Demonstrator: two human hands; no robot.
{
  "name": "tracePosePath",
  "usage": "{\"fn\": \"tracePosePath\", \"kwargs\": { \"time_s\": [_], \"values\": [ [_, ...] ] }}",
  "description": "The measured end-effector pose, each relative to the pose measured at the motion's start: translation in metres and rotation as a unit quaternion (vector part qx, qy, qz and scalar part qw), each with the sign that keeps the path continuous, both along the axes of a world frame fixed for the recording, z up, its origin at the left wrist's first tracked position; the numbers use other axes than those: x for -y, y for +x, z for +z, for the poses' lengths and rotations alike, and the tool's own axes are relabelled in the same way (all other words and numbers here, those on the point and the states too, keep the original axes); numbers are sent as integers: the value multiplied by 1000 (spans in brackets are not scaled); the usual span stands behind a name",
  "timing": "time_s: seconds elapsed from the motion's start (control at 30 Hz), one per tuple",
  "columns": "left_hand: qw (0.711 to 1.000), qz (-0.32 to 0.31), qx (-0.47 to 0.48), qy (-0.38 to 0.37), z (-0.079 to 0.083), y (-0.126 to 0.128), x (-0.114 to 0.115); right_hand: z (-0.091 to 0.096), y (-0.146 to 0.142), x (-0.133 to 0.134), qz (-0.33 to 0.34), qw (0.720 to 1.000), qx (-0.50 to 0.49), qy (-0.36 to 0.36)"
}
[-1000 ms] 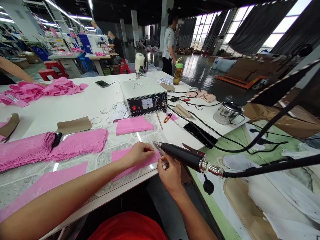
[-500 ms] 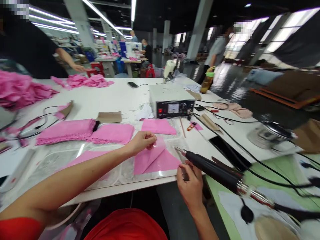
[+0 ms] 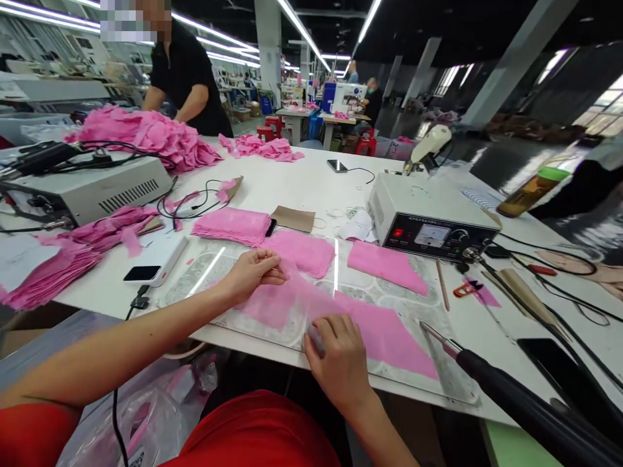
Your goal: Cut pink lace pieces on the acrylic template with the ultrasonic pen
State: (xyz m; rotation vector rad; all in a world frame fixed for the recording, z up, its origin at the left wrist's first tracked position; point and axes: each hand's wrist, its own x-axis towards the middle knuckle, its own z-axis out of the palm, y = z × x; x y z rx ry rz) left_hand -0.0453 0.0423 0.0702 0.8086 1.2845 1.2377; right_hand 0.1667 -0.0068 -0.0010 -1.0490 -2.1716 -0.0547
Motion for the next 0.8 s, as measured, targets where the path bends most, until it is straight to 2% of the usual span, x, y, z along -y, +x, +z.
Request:
{"fn": "tracePosePath", "kwargs": {
  "time_s": [0.3,0.47,0.6,0.8],
  "values": [
    [997,46,59,2,-18,-55,33,1,-3,-14,61,997,38,-26],
    [996,44,73,-6,-28,-68,42,6,-14,-17,81,995,36,-36],
    [996,35,76,-6,-31,-68,35,6,-22,-25,111,991,55,-49],
    [998,58,37,14,-27,-72,-3,19,-27,-48,115,988,50,-95]
  ]
}}
